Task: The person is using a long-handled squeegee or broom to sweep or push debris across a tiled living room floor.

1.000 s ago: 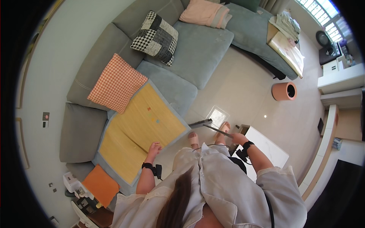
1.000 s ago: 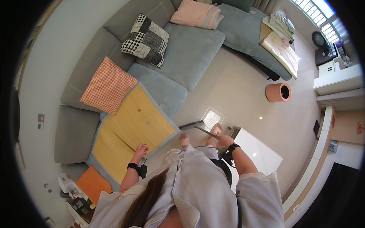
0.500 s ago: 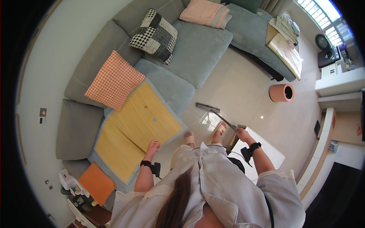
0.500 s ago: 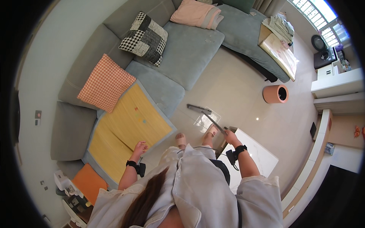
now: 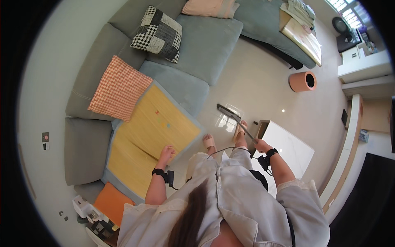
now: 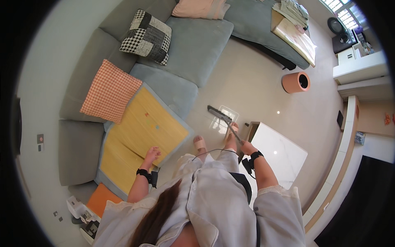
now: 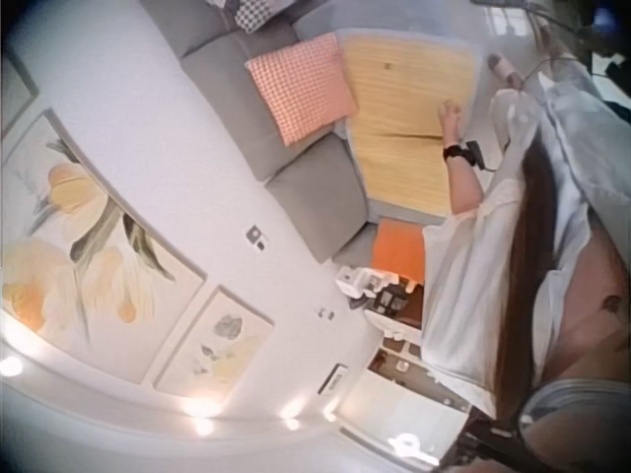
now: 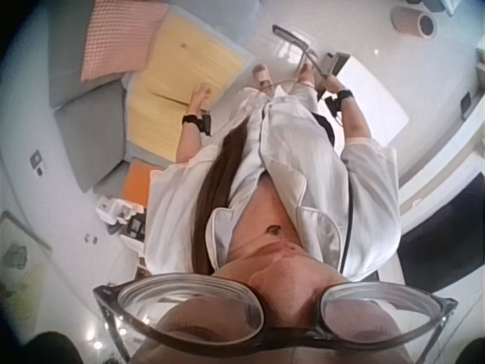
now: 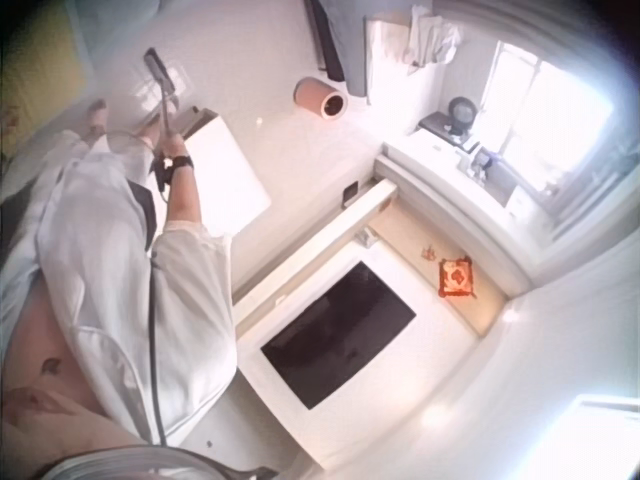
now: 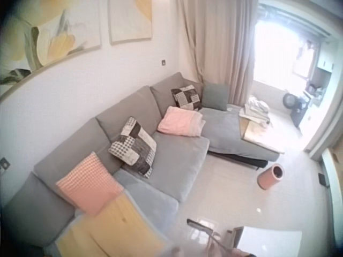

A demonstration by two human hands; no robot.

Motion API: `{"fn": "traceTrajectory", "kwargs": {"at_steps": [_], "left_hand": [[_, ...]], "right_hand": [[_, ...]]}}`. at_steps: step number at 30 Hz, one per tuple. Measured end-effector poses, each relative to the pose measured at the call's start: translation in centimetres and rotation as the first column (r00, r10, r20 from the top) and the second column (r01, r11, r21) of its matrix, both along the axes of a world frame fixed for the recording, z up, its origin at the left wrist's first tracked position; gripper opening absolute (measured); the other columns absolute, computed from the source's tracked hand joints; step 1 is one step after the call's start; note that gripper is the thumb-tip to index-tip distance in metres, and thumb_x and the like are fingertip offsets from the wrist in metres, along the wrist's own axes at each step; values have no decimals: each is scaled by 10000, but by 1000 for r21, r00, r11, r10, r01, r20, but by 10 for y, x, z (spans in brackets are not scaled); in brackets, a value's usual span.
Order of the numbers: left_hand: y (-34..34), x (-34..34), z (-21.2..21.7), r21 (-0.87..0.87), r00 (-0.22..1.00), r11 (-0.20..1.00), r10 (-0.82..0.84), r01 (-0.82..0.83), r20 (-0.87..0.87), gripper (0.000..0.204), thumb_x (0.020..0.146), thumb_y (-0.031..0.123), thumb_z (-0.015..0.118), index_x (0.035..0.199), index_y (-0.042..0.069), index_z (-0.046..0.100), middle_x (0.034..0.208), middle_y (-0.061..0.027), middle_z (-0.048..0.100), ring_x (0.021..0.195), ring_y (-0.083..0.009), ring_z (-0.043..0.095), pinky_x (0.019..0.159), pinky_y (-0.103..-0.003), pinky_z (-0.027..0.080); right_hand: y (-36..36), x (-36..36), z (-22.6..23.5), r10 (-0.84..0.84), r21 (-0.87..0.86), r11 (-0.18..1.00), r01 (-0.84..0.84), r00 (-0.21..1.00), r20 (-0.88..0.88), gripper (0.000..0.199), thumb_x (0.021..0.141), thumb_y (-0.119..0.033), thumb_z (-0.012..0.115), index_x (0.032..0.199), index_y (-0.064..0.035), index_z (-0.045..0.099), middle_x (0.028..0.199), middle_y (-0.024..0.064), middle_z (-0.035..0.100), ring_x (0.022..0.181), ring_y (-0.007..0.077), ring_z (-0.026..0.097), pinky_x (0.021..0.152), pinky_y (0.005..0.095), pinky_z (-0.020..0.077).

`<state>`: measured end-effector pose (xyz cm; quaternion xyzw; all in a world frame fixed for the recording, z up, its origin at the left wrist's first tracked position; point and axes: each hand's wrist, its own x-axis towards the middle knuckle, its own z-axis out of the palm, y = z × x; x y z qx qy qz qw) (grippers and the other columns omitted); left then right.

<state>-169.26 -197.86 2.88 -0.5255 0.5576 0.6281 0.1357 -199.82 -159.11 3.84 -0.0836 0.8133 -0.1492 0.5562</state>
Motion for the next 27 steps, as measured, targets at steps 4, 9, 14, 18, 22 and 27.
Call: {"fn": "traceTrajectory", "kwargs": {"at_steps": [4,9,14,18,22,27], "left_hand": [[-6,-16,6,-3,999,1000,4,-4,-47,277,723,181,469,980,80,456,770,-29,508,701,-98,492,559,-215,368],[3,-29,14,-23,991,999,-32,29,-129,278,725,178,475,978,64,454,759,-27,498,688,-95,487,552,-204,364],[28,-35,14,-40,986,997,-78,73,-150,268,728,176,478,973,69,456,761,-30,504,687,-92,486,557,-201,367],[58,-48,17,-43,984,993,-116,111,-134,264,727,176,483,968,71,459,754,-30,508,684,-91,488,558,-205,369],[93,-69,32,-61,971,986,-162,154,-174,228,742,134,460,958,60,458,734,-30,504,670,-92,486,565,-209,377],[130,-68,36,-171,949,968,-222,186,-225,197,758,86,437,947,35,455,726,-30,499,673,-100,483,601,-215,388]], "right_hand": [[4,19,13,11,20,1000,-13,994,107,246,731,-170,390,940,-58,457,559,59,482,426,152,453,359,271,355],[8,40,22,141,101,983,-153,983,118,328,698,-191,430,997,-60,456,702,115,551,569,219,540,481,304,437],[30,55,24,263,84,961,-263,965,21,388,671,-166,424,1036,-34,447,889,196,540,849,327,513,715,380,409],[67,52,18,136,16,991,-136,991,-12,391,681,-129,411,1062,-50,451,816,175,562,688,269,557,601,355,445],[98,44,21,-138,-39,990,136,989,-46,415,692,-122,421,1099,-42,421,729,154,566,491,204,539,453,323,446],[121,38,11,-163,-72,984,161,986,-23,429,720,-147,412,1136,-52,373,633,104,529,469,165,508,403,297,420]]}}
